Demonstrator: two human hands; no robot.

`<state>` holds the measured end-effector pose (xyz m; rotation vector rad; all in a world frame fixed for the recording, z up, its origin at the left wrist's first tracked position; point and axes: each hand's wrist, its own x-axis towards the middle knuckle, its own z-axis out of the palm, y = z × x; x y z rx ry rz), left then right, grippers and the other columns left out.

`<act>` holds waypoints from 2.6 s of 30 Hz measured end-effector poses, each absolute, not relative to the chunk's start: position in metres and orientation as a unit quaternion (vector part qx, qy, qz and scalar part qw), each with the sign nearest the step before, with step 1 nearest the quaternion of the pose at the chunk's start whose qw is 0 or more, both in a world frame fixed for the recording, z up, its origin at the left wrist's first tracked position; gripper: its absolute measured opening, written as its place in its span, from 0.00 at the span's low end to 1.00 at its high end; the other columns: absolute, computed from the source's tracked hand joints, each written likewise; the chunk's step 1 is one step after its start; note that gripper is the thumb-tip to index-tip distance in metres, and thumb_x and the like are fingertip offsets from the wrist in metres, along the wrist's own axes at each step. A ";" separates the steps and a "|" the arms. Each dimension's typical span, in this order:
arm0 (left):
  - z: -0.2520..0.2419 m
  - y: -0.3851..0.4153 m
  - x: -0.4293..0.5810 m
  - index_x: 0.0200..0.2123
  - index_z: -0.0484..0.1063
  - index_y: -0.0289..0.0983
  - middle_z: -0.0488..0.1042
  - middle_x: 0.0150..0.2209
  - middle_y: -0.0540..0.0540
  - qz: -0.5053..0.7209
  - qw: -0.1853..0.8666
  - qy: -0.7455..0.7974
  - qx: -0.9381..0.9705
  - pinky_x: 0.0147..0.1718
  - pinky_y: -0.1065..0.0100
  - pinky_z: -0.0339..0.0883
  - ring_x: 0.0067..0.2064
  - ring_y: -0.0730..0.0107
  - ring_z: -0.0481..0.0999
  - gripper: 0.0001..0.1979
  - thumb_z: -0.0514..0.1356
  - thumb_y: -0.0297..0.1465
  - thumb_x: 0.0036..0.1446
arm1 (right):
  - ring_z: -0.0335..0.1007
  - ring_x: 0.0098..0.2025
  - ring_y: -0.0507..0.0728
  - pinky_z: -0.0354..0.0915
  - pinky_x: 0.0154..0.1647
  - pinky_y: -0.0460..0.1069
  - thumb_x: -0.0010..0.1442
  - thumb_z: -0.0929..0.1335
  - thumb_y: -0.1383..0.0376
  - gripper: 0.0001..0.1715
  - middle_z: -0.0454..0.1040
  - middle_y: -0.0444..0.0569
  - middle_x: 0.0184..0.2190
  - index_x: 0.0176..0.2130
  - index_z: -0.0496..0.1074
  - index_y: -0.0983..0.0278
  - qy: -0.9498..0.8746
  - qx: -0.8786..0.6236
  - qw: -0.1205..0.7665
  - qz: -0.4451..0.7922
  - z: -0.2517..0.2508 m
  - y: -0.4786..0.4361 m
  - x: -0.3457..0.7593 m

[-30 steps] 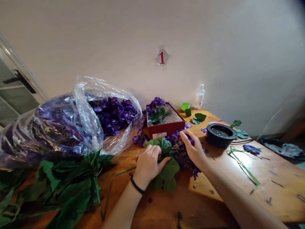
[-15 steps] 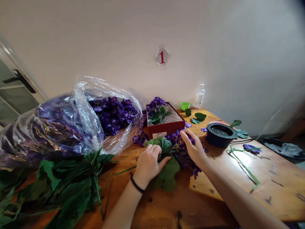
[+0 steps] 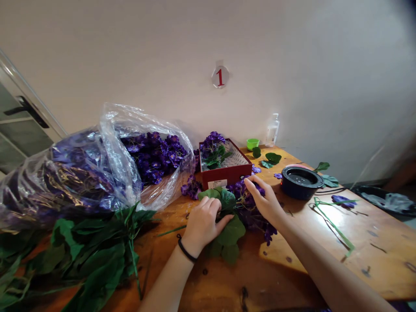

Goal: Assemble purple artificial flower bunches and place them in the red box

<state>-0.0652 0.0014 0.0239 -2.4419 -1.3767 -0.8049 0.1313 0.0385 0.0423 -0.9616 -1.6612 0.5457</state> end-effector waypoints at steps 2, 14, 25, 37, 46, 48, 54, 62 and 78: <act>0.024 0.001 -0.065 0.28 0.60 0.39 0.66 0.28 0.48 -0.267 0.116 -0.465 -0.836 0.28 0.66 0.58 0.32 0.66 0.66 0.15 0.56 0.44 0.58 | 0.54 0.26 0.50 0.53 0.28 0.45 0.65 0.60 0.55 0.16 0.59 0.41 0.23 0.29 0.61 0.62 -0.709 -0.402 0.529 0.236 0.042 0.039 0.132; 0.026 0.000 -0.064 0.30 0.62 0.38 0.69 0.30 0.47 -0.227 0.107 -0.452 -0.856 0.29 0.65 0.59 0.34 0.64 0.67 0.15 0.55 0.44 0.59 | 0.56 0.25 0.50 0.54 0.28 0.45 0.65 0.59 0.55 0.15 0.62 0.41 0.23 0.31 0.63 0.62 -0.744 -0.398 0.496 0.208 0.043 0.040 0.134; 0.028 0.001 -0.064 0.30 0.64 0.38 0.69 0.30 0.47 -0.214 0.106 -0.446 -0.863 0.31 0.65 0.61 0.36 0.64 0.67 0.12 0.49 0.36 0.64 | 0.62 0.28 0.51 0.60 0.31 0.46 0.63 0.61 0.56 0.13 0.67 0.43 0.26 0.33 0.64 0.62 -0.759 -0.396 0.477 0.200 0.043 0.038 0.135; 0.028 0.003 -0.068 0.29 0.64 0.38 0.69 0.29 0.49 -0.294 0.004 -0.457 -0.840 0.33 0.67 0.62 0.35 0.67 0.67 0.12 0.51 0.36 0.64 | 0.72 0.37 0.55 0.69 0.42 0.53 0.54 0.71 0.59 0.22 0.76 0.48 0.37 0.44 0.59 0.60 -0.774 -0.302 0.409 0.376 0.051 0.038 0.155; 0.026 0.003 -0.071 0.29 0.66 0.38 0.67 0.27 0.47 -0.264 0.127 -0.396 -0.871 0.28 0.67 0.59 0.31 0.67 0.66 0.14 0.48 0.33 0.65 | 0.70 0.28 0.53 0.69 0.31 0.50 0.51 0.72 0.59 0.22 0.74 0.44 0.30 0.40 0.59 0.59 -0.723 -0.309 0.457 0.416 0.038 0.043 0.146; 0.025 0.003 -0.070 0.28 0.65 0.38 0.67 0.26 0.47 -0.264 0.147 -0.395 -0.868 0.28 0.66 0.58 0.31 0.67 0.66 0.14 0.47 0.32 0.65 | 0.70 0.27 0.53 0.69 0.31 0.50 0.51 0.72 0.59 0.22 0.73 0.43 0.29 0.40 0.58 0.59 -0.721 -0.304 0.462 0.418 0.037 0.042 0.144; 0.022 0.003 -0.067 0.27 0.63 0.38 0.67 0.26 0.48 -0.268 0.171 -0.413 -0.854 0.28 0.66 0.58 0.31 0.67 0.66 0.12 0.49 0.30 0.64 | 0.69 0.27 0.53 0.68 0.32 0.50 0.52 0.72 0.58 0.21 0.73 0.42 0.27 0.39 0.58 0.59 -0.709 -0.315 0.482 0.407 0.036 0.040 0.136; 0.021 0.002 -0.066 0.28 0.63 0.38 0.67 0.26 0.48 -0.267 0.190 -0.408 -0.852 0.28 0.66 0.58 0.30 0.67 0.66 0.10 0.50 0.28 0.63 | 0.68 0.26 0.52 0.66 0.29 0.47 0.51 0.72 0.59 0.21 0.70 0.40 0.26 0.38 0.58 0.59 -0.712 -0.343 0.488 0.370 0.036 0.037 0.133; 0.018 0.003 -0.064 0.27 0.62 0.37 0.66 0.25 0.48 -0.275 0.207 -0.408 -0.846 0.27 0.67 0.55 0.29 0.67 0.66 0.10 0.50 0.28 0.63 | 0.68 0.27 0.53 0.66 0.29 0.47 0.51 0.72 0.56 0.21 0.70 0.42 0.26 0.38 0.58 0.59 -0.736 -0.373 0.490 0.281 0.024 0.042 0.129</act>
